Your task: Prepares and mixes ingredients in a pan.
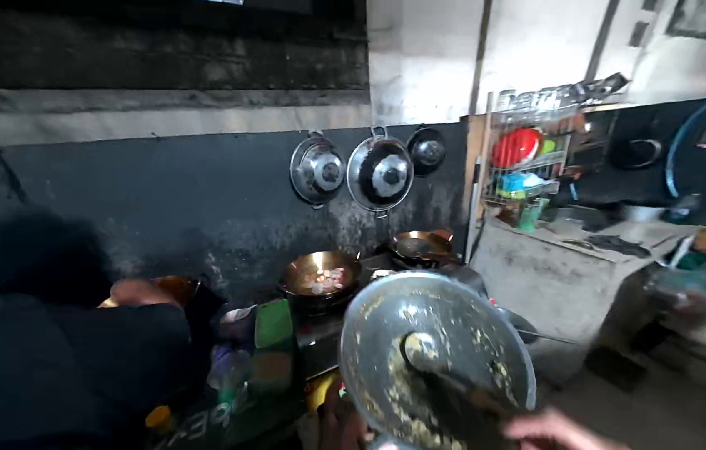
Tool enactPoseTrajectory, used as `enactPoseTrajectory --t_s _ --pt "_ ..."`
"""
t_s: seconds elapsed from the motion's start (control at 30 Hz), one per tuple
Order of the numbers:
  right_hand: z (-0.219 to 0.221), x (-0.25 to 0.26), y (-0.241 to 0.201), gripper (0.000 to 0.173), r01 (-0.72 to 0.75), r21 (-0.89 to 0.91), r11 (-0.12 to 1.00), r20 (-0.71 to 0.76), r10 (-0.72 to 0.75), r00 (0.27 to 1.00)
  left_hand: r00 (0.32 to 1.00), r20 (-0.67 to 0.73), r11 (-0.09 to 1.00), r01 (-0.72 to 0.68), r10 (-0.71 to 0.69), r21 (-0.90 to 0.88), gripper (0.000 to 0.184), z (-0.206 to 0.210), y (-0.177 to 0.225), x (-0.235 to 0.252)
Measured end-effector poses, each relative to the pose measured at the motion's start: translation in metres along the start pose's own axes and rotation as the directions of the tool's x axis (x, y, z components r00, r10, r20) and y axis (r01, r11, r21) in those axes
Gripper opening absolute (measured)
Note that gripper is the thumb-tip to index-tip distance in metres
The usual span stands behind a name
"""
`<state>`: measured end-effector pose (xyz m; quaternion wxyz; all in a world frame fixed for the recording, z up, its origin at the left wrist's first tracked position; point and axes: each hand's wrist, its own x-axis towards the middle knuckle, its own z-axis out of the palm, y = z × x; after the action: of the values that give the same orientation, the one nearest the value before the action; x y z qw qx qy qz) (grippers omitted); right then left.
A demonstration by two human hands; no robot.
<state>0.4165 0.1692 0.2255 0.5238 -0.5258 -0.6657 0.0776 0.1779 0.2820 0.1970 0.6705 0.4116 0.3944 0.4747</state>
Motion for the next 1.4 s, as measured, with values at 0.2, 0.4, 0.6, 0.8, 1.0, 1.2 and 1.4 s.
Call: enactPoseTrajectory --t_s 0.2,0.4,0.6,0.8,1.0,1.2,1.4 --pt "0.025 0.167 0.044 0.024 0.148 0.221 0.964 -0.169 -0.112 0.979 0.976 -0.196 0.981 -0.122 0.092 -0.150 0.064 -0.008 0.075 0.111" --pt "0.066 0.286 0.076 0.029 0.167 0.331 0.929 -0.306 -0.062 0.950 0.884 -0.394 0.942 -0.317 0.250 -0.114 0.053 -0.024 0.123 0.224" --pt "0.125 0.335 0.168 0.029 -0.007 0.354 0.935 -0.225 0.093 0.970 0.722 -0.607 0.900 -0.434 0.332 -0.024 0.058 -0.056 0.139 0.305" --pt "0.205 0.363 0.260 0.019 0.180 -0.117 0.977 0.301 -0.138 0.944 0.657 -0.703 0.909 -0.415 0.272 -0.036 0.057 -0.070 0.145 0.328" --pt "0.215 0.371 0.270 0.024 0.260 0.030 0.965 0.556 -0.232 0.798 0.655 -0.709 0.903 -0.426 0.262 -0.060 0.050 -0.063 0.148 0.324" --pt "0.180 0.357 0.275 0.020 0.371 0.131 0.919 0.568 -0.377 0.732 0.679 -0.690 0.909 -0.411 0.251 -0.074 0.050 -0.050 0.153 0.315" --pt "0.119 0.333 0.233 0.019 0.522 0.015 0.853 0.650 -0.405 0.643 0.705 -0.667 0.915 -0.395 0.239 -0.089 0.052 -0.056 0.157 0.313"
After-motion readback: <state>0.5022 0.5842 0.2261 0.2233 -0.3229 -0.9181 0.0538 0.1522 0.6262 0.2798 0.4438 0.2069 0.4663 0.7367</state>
